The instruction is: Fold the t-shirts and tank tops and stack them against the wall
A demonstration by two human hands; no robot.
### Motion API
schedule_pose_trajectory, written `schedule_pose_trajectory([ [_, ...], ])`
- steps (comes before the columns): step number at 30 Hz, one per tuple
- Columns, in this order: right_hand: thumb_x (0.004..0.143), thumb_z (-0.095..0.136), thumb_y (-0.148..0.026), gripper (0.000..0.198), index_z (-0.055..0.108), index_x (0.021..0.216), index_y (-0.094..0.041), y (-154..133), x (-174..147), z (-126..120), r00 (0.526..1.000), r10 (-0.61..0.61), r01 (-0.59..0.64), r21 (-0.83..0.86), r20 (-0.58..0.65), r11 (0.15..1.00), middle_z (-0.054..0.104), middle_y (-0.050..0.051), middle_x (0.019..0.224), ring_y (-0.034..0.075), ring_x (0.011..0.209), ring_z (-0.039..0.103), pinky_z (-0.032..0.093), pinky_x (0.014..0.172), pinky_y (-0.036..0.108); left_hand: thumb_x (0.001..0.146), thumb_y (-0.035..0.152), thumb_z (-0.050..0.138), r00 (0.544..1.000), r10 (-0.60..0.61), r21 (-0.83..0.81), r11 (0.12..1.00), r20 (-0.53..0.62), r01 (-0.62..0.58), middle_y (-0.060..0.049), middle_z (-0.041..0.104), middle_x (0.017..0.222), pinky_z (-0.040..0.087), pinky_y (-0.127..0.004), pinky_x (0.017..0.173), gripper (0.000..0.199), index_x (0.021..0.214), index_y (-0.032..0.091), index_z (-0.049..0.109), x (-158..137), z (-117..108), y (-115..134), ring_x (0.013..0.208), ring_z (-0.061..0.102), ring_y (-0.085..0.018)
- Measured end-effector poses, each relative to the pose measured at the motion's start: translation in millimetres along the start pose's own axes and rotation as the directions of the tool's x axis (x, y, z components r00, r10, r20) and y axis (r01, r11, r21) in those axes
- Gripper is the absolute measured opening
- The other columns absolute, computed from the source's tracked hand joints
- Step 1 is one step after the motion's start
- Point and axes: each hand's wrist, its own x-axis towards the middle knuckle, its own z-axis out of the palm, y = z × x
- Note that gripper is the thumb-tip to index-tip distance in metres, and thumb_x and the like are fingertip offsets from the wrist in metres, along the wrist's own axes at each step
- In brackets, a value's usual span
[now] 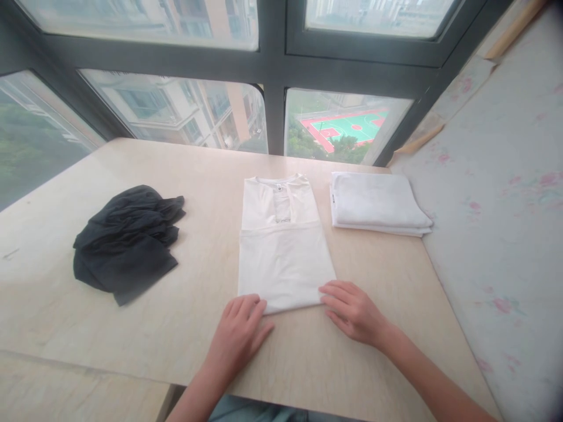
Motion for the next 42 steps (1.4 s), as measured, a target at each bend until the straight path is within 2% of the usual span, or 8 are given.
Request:
schedule_pose_trajectory([
  [5,0.092,0.047,-0.008,0.032,0.069,0.113,-0.020,8.0,-3.4,1.6,0.998,-0.011,0.008,-0.060,-0.054,0.998,0.070,0.011,0.118,0.022,0.114,0.063,0.054,0.092,0.041,0.087,0.004,0.046,1.000,-0.009,0.027,1.000,0.015,0.008,-0.010,0.066,0.112,0.049,-0.037,0.088,0.037,0.117,0.019,0.062,-4.7,-3.6,-12.3,0.100,0.060,-0.023],
  [9,0.094,0.048,-0.010,0.027,0.068,0.109,-0.020,15.3,2.9,6.2,0.994,0.004,-0.005,-0.008,-0.112,1.000,0.072,0.010,0.109,0.020,0.106,0.066,0.054,0.091,0.039,0.081,-0.002,0.043,0.998,-0.007,0.025,1.000,0.056,0.006,-0.011,0.065,0.113,0.050,-0.037,0.087,0.045,0.116,0.019,0.062,2.1,-6.3,-15.7,0.101,0.060,-0.023],
  [16,0.094,0.048,-0.022,0.021,0.068,0.097,-0.020,16.8,18.0,11.5,0.925,0.358,-0.315,0.270,-0.128,0.910,0.073,0.007,0.093,0.018,0.085,0.069,0.055,0.076,0.030,0.088,0.021,0.056,0.988,-0.135,0.073,0.989,0.080,0.129,-0.011,0.063,0.112,0.049,-0.040,0.083,0.029,0.117,0.018,0.059,14.2,-6.2,2.1,0.098,0.059,-0.026],
  [21,0.090,0.047,-0.022,0.021,0.068,0.088,-0.019,17.9,33.0,7.2,0.851,0.522,-0.458,0.417,-0.048,0.785,0.071,0.004,0.083,0.016,0.072,0.065,0.051,0.066,0.027,0.081,0.004,0.049,0.970,-0.225,0.135,0.968,0.088,0.212,-0.009,0.064,0.100,0.046,-0.036,0.076,0.034,0.109,0.018,0.060,30.2,-5.2,12.8,0.088,0.058,-0.023],
  [25,0.085,0.043,-0.010,0.025,0.066,0.080,-0.020,20.9,29.7,4.9,0.918,0.390,-0.330,0.399,-0.076,0.855,0.069,0.004,0.082,0.016,0.078,0.065,0.051,0.072,0.029,0.081,0.001,0.046,0.970,-0.232,0.127,0.967,0.079,0.221,-0.007,0.065,0.094,0.046,-0.034,0.072,0.032,0.102,0.019,0.062,29.7,-5.1,6.9,0.084,0.059,-0.022],
  [30,0.087,0.053,-0.011,0.022,0.067,0.102,-0.020,22.5,12.5,6.3,0.989,0.120,-0.104,0.175,-0.082,0.979,0.069,0.008,0.098,0.021,0.094,0.064,0.052,0.083,0.037,0.083,0.002,0.049,0.984,-0.167,0.069,0.983,-0.064,0.172,-0.007,0.069,0.098,0.050,-0.036,0.080,0.031,0.102,0.019,0.065,8.7,-0.3,-8.1,0.091,0.062,-0.023],
  [35,0.090,0.047,-0.008,0.030,0.065,0.111,-0.020,14.1,-6.0,4.8,0.969,0.164,-0.144,0.117,-0.186,0.983,0.070,0.007,0.095,0.019,0.089,0.066,0.055,0.079,0.035,0.089,0.007,0.050,0.968,-0.100,-0.032,0.995,-0.229,0.095,-0.006,0.071,0.095,0.052,-0.034,0.083,0.024,0.101,0.019,0.067,-13.6,-0.3,-15.4,0.090,0.064,-0.020],
  [42,0.092,0.051,-0.013,0.022,0.068,0.103,-0.024,-38.5,-36.5,-52.8,0.972,0.236,-0.226,0.367,0.017,0.902,0.070,0.006,0.096,0.017,0.091,0.068,0.056,0.079,0.029,0.091,0.015,0.055,0.968,-0.043,-0.200,0.980,-0.248,-0.008,-0.001,0.072,0.091,0.052,-0.033,0.095,0.018,0.097,0.025,0.068,-51.1,-49.8,8.3,0.090,0.067,-0.016],
])
